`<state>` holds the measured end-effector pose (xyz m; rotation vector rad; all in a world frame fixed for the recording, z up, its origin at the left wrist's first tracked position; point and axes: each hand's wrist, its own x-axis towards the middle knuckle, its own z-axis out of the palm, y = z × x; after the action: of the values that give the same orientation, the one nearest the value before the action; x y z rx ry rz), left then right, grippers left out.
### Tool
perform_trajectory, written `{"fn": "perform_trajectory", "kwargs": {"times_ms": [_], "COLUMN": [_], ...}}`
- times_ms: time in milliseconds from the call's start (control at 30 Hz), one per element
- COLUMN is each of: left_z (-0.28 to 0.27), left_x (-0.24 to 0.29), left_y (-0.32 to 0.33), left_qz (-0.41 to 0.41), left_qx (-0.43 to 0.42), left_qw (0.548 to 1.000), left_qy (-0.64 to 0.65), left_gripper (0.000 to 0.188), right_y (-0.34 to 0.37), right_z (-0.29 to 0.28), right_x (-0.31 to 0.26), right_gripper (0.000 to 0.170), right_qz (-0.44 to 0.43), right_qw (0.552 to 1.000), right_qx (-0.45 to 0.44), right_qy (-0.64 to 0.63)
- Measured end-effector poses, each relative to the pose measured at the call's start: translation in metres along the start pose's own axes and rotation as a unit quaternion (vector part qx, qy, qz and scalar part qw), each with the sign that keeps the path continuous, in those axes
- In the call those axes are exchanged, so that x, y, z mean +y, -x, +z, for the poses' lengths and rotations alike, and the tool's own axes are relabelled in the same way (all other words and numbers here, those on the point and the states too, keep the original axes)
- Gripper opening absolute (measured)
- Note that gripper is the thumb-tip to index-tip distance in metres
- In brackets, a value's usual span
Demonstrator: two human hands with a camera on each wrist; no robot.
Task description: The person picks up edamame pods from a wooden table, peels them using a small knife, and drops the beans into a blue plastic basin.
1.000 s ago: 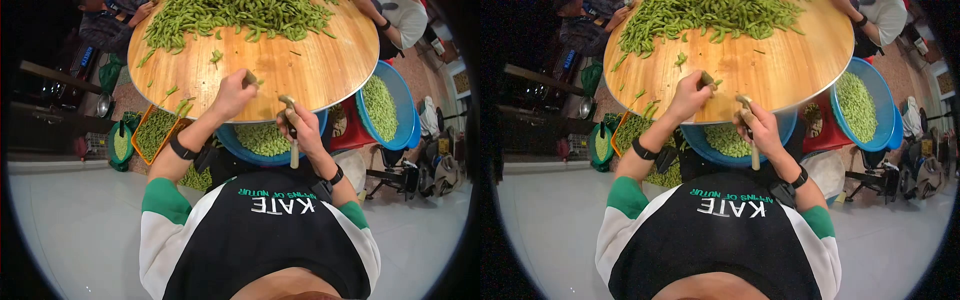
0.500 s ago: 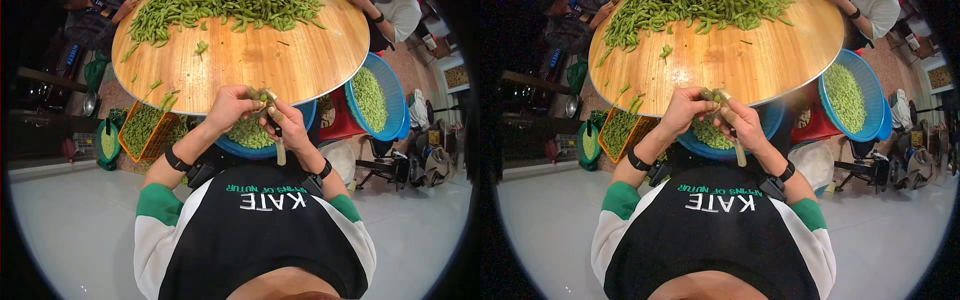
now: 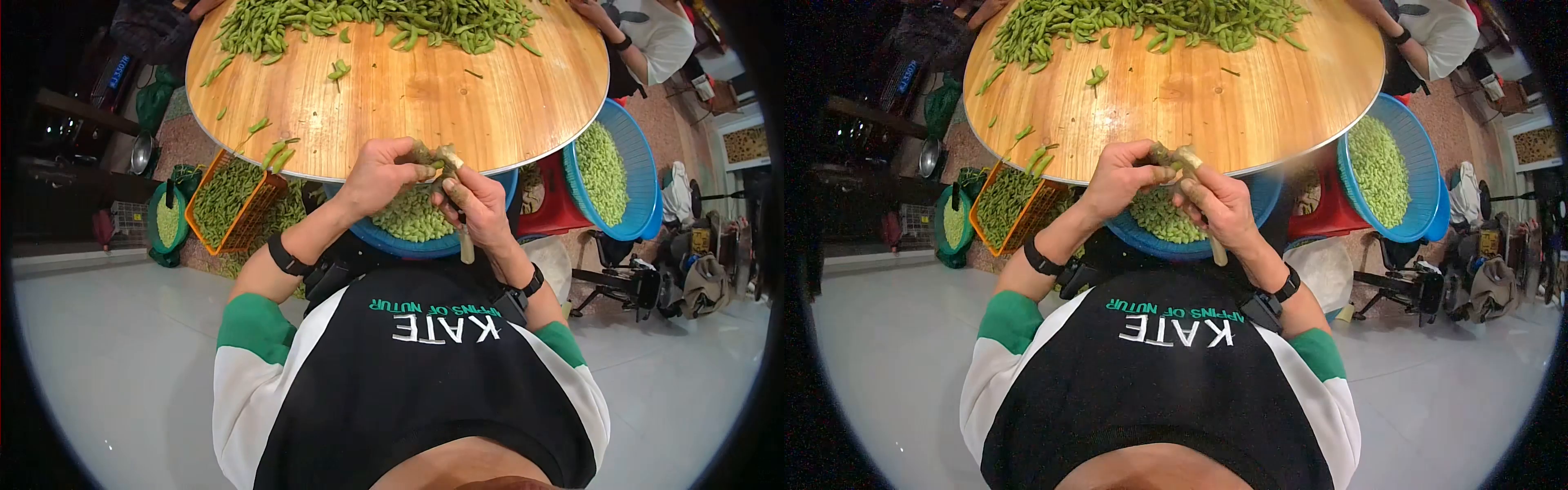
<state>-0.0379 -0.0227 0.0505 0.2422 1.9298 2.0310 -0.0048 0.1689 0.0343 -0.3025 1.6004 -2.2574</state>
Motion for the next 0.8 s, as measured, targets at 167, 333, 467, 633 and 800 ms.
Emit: {"fn": "perform_trajectory", "kwargs": {"times_ms": [167,333,467,633,800], "left_z": [-0.008,0.004,0.006,0.005,-0.058], "left_x": [-0.004,-0.008,-0.016,0.0,0.046], "left_y": [-0.005,-0.004,-0.002,0.01,0.062], "left_qz": [-0.136,-0.237,-0.166,0.027,-0.031], "left_qx": [-0.068,-0.015,-0.052,0.023,-0.09], "left_qw": [0.974,0.921,0.975,0.983,0.791], "left_qy": [0.169,0.31,0.136,-0.179,-0.605], "left_gripper": [0.005,0.003,0.004,0.014,0.012], "right_y": [-0.001,-0.005,0.001,0.002,0.006], "right_z": [-0.01,-0.018,-0.007,-0.007,-0.029], "right_x": [0.002,0.026,0.025,0.023,0.031], "right_gripper": [0.036,0.039,0.031,0.024,0.026], "right_qz": [0.03,-0.221,-0.12,-0.041,-0.102], "right_qw": [0.995,0.91,0.964,0.986,0.921], "right_qx": [-0.042,-0.009,0.059,0.107,0.057], "right_qy": [-0.084,0.351,0.228,0.118,0.373]}}
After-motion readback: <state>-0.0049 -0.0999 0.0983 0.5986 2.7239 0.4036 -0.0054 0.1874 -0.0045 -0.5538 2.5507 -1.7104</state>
